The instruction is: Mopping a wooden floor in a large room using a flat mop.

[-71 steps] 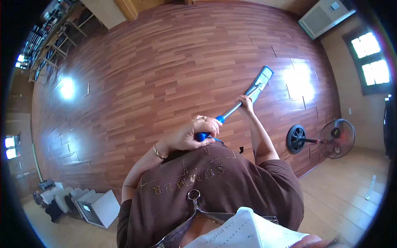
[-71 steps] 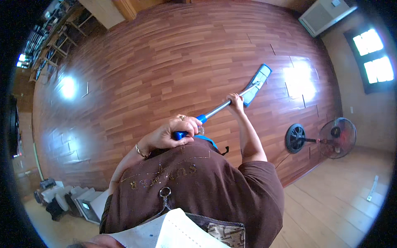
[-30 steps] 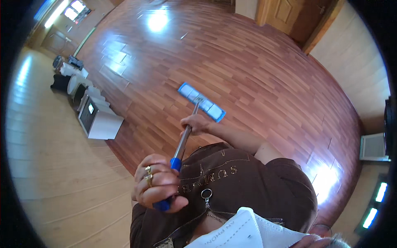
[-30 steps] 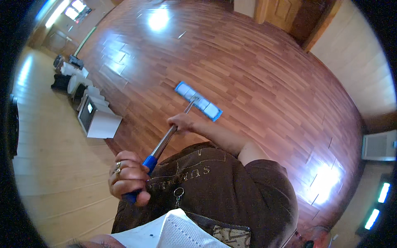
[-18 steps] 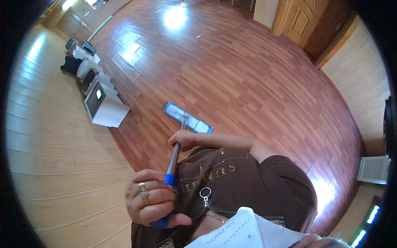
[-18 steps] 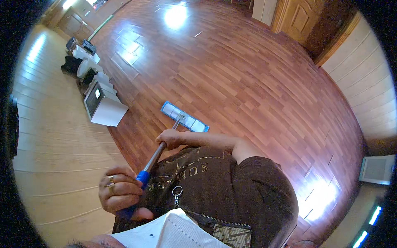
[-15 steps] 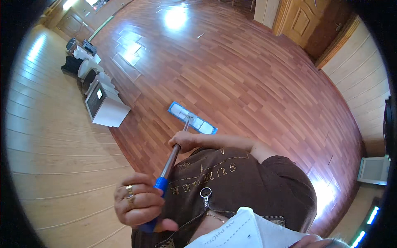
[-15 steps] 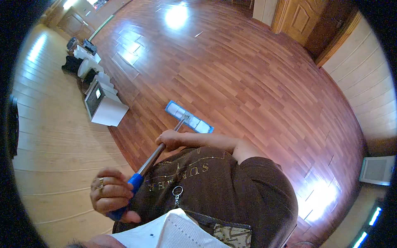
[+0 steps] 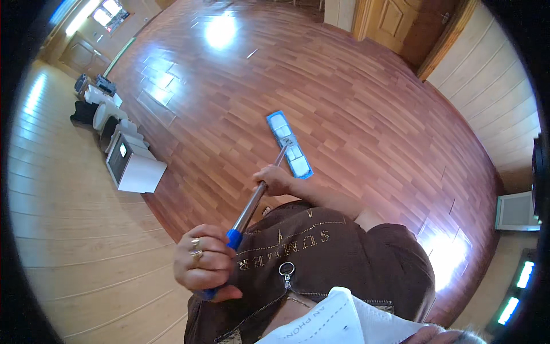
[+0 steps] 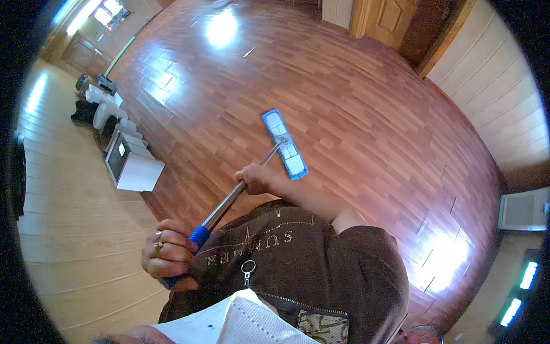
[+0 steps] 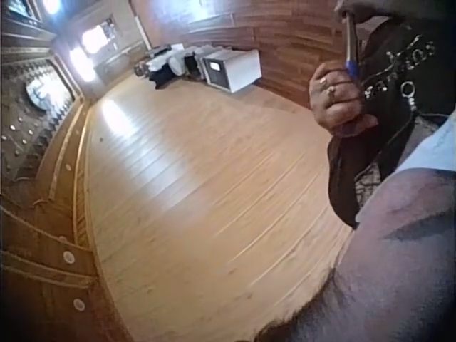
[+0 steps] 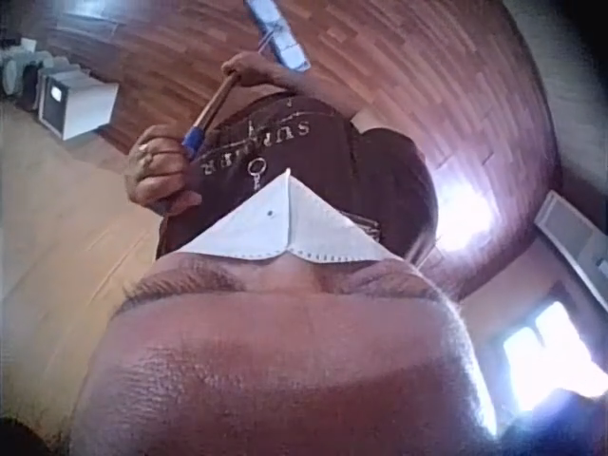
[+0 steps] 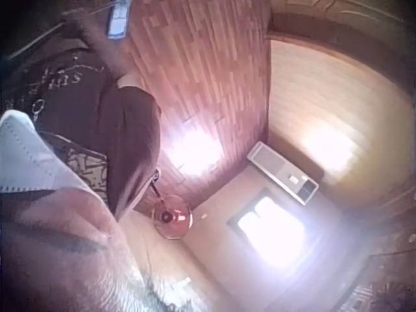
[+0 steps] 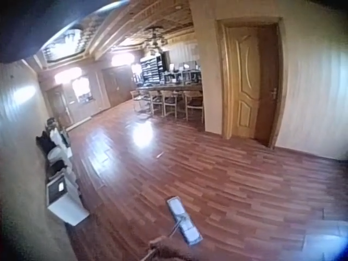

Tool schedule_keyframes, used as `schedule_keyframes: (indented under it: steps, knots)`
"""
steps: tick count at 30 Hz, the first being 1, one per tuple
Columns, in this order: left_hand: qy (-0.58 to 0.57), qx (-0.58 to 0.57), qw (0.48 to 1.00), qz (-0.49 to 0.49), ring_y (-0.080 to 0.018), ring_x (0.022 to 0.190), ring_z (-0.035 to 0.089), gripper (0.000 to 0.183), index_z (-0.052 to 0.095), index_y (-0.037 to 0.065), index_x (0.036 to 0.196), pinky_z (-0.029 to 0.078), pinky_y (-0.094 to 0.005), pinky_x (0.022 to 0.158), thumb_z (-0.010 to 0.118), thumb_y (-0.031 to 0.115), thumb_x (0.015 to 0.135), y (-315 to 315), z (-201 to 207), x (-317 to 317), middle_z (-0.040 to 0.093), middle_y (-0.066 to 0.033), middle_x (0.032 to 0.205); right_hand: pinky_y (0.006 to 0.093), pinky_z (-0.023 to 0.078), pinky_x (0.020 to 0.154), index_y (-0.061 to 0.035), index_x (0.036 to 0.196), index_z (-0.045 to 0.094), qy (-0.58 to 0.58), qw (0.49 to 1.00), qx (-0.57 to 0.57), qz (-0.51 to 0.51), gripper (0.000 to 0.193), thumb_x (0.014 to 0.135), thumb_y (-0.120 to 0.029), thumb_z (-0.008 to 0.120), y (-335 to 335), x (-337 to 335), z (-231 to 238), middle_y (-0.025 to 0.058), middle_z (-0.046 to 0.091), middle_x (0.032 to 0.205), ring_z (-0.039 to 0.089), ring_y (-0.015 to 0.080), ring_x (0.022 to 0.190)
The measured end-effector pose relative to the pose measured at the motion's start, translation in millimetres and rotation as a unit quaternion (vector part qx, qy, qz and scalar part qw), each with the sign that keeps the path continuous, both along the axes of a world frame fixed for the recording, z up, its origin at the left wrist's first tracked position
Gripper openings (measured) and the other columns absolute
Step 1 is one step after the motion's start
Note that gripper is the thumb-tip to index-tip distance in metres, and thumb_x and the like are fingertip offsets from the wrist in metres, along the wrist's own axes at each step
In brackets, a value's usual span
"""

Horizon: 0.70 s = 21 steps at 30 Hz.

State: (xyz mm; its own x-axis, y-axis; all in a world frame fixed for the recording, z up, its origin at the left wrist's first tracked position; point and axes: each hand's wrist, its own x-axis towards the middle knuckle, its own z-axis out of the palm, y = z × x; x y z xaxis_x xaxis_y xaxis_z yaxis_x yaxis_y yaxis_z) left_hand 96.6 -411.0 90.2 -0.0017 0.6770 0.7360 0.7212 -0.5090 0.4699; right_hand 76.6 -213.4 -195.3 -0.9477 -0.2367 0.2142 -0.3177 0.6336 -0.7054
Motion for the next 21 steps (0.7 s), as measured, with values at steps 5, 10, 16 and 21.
schedule_keyframes:
  steps: [5, 10, 16, 21]
  knots:
    - [-0.026, -0.028, 0.993, -0.111, -0.0206, 0.060, 0.060, 0.030, 0.055, 0.010, 0.065, 0.047, -0.0373, 0.064, 0.080, 0.026, 0.071, 44.1, -14.4, -1.0, 0.061, -0.0025, 0.066, 0.0463, 0.049, 0.068, -0.0061, 0.082, 0.058, -0.068, 0.996, 0.004, -0.055, 0.023, 0.076, -0.026, 0.066, 52.0, 36.9, 13.3, 0.0161, 0.063, 0.079, 0.062, 0.0364, 0.079]
    - [-0.002, -0.096, 0.992, -0.086, -0.0260, 0.072, 0.058, 0.030, 0.053, 0.010, 0.075, 0.043, -0.0402, 0.070, 0.080, 0.021, 0.070, 118.4, -28.8, -6.6, 0.058, -0.0045, 0.076, 0.0401, 0.043, 0.095, -0.0033, 0.121, 0.056, -0.019, 0.952, -0.293, -0.082, 0.050, 0.078, -0.025, 0.070, 118.0, 109.9, 64.0, 0.0175, 0.059, 0.118, 0.055, 0.0284, 0.113]
    - [0.028, -0.140, 0.980, -0.137, -0.0268, 0.087, 0.059, 0.028, 0.055, 0.012, 0.089, 0.040, -0.0422, 0.082, 0.073, 0.025, 0.072, 216.1, -101.1, 5.1, 0.060, -0.0053, 0.086, 0.0575, 0.037, 0.098, -0.0093, 0.125, 0.056, 0.334, 0.899, -0.172, -0.224, 0.077, 0.073, -0.066, 0.066, 112.8, 220.6, 199.5, 0.0192, 0.056, 0.126, 0.050, 0.0427, 0.118]
    - [0.002, -0.253, 0.929, -0.269, -0.0257, 0.070, 0.058, 0.018, 0.049, 0.012, 0.075, 0.041, -0.0419, 0.069, 0.067, 0.012, 0.070, 285.0, -203.9, 61.0, 0.057, -0.0038, 0.072, 0.0462, 0.045, 0.074, -0.0133, 0.083, 0.058, 0.353, 0.886, 0.126, -0.274, 0.039, 0.082, -0.052, 0.063, 103.7, 276.8, 274.6, 0.0048, 0.065, 0.085, 0.061, 0.0268, 0.077]
